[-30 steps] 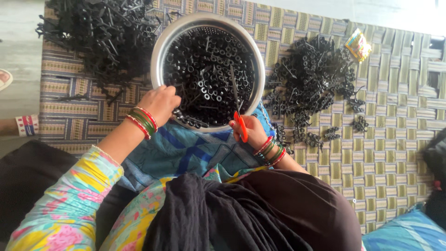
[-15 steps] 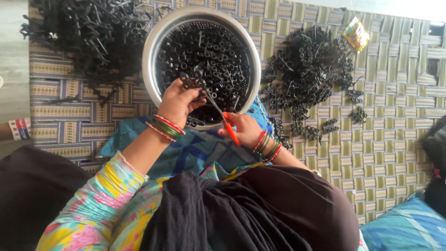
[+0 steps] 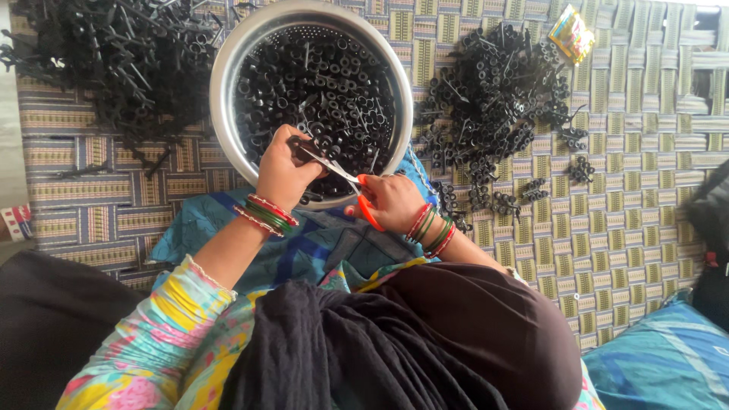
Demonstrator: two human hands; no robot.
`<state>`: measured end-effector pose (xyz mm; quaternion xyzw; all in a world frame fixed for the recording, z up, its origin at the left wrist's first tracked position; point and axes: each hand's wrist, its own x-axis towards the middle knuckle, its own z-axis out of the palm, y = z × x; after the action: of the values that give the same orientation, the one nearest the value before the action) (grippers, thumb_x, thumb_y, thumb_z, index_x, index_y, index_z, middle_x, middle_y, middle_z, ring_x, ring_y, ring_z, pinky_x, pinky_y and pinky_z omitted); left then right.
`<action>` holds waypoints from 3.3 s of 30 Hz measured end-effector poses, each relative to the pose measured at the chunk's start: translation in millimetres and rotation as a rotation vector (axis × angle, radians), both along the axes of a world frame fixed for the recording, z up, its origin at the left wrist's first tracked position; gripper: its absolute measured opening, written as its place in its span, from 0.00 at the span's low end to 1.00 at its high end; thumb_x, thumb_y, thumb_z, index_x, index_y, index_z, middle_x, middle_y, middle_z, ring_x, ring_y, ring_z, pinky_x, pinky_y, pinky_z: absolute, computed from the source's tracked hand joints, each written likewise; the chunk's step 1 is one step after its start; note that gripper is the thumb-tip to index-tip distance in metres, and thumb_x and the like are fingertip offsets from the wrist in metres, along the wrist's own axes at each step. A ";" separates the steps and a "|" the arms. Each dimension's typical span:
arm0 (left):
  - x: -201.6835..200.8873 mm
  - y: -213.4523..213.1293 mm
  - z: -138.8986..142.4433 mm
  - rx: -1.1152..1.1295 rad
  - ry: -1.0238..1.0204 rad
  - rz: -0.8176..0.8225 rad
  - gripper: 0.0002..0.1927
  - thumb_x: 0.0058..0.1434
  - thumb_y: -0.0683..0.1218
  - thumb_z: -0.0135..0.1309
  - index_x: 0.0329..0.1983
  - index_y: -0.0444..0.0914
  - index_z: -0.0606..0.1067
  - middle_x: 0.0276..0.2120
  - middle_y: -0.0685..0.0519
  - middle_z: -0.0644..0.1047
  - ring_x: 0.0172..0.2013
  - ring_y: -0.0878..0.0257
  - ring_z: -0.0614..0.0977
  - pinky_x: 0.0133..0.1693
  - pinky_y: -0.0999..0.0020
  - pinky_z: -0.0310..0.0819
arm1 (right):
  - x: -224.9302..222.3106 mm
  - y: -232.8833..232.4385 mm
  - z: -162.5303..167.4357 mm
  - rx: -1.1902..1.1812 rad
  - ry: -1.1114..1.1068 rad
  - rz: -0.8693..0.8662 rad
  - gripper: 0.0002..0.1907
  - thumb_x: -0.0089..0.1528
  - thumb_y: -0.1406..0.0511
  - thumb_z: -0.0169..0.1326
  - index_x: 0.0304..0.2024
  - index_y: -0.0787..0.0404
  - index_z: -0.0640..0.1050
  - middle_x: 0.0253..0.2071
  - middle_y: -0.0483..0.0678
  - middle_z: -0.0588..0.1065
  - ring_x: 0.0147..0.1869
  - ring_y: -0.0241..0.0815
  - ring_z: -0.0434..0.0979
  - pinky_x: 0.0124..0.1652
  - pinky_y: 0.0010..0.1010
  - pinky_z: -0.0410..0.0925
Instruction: The person sits on a woven mat and uses red-handled scissors to cut small black metal rings from a metal bowl. The cut pieces are dropped onto the mat beside the bowl.
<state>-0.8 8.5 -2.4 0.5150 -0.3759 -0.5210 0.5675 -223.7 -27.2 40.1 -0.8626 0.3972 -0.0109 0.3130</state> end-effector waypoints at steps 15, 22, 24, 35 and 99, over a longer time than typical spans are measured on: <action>0.2 7.1 -1.6 0.043 0.183 -0.049 0.16 0.57 0.32 0.58 0.43 0.34 0.66 0.35 0.51 0.78 0.35 0.63 0.84 0.35 0.67 0.86 | -3.7 8.2 -23.2 0.039 0.087 -0.109 0.27 0.58 0.43 0.62 0.28 0.60 0.78 0.21 0.52 0.74 0.28 0.56 0.77 0.30 0.44 0.66; -3.7 10.8 -4.4 0.144 0.160 -0.154 0.14 0.55 0.34 0.59 0.44 0.34 0.71 0.33 0.52 0.79 0.31 0.64 0.84 0.32 0.69 0.84 | -4.0 9.4 -21.7 -0.014 -0.029 -0.075 0.28 0.56 0.43 0.62 0.29 0.61 0.77 0.20 0.52 0.73 0.27 0.57 0.76 0.29 0.44 0.65; -1.5 9.9 -4.2 0.104 0.187 -0.191 0.13 0.57 0.34 0.59 0.44 0.33 0.71 0.33 0.50 0.81 0.33 0.64 0.86 0.33 0.70 0.84 | -4.0 9.9 -23.8 -0.008 0.060 -0.102 0.29 0.56 0.42 0.63 0.27 0.60 0.78 0.20 0.53 0.73 0.28 0.56 0.77 0.30 0.44 0.66; -3.0 16.2 -6.7 0.008 -0.173 -0.259 0.09 0.54 0.36 0.54 0.39 0.34 0.75 0.31 0.54 0.78 0.34 0.64 0.80 0.41 0.69 0.75 | -4.0 10.9 -24.6 0.040 -0.047 -0.158 0.23 0.59 0.46 0.61 0.29 0.60 0.80 0.18 0.53 0.73 0.22 0.51 0.75 0.26 0.41 0.65; 48.2 42.2 -3.6 -0.151 -1.286 -0.459 0.18 0.41 0.50 0.70 0.32 0.39 0.79 0.37 0.48 0.76 0.43 0.49 0.78 0.43 0.56 0.77 | -11.7 9.0 -62.7 0.730 -0.455 -0.296 0.23 0.68 0.50 0.51 0.28 0.59 0.73 0.19 0.41 0.74 0.23 0.28 0.69 0.26 0.23 0.63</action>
<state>47.4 50.7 -6.0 0.5884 -0.7729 -0.1910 0.1410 -235.4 -18.2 -22.5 -0.6055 0.4151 -0.1039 0.6710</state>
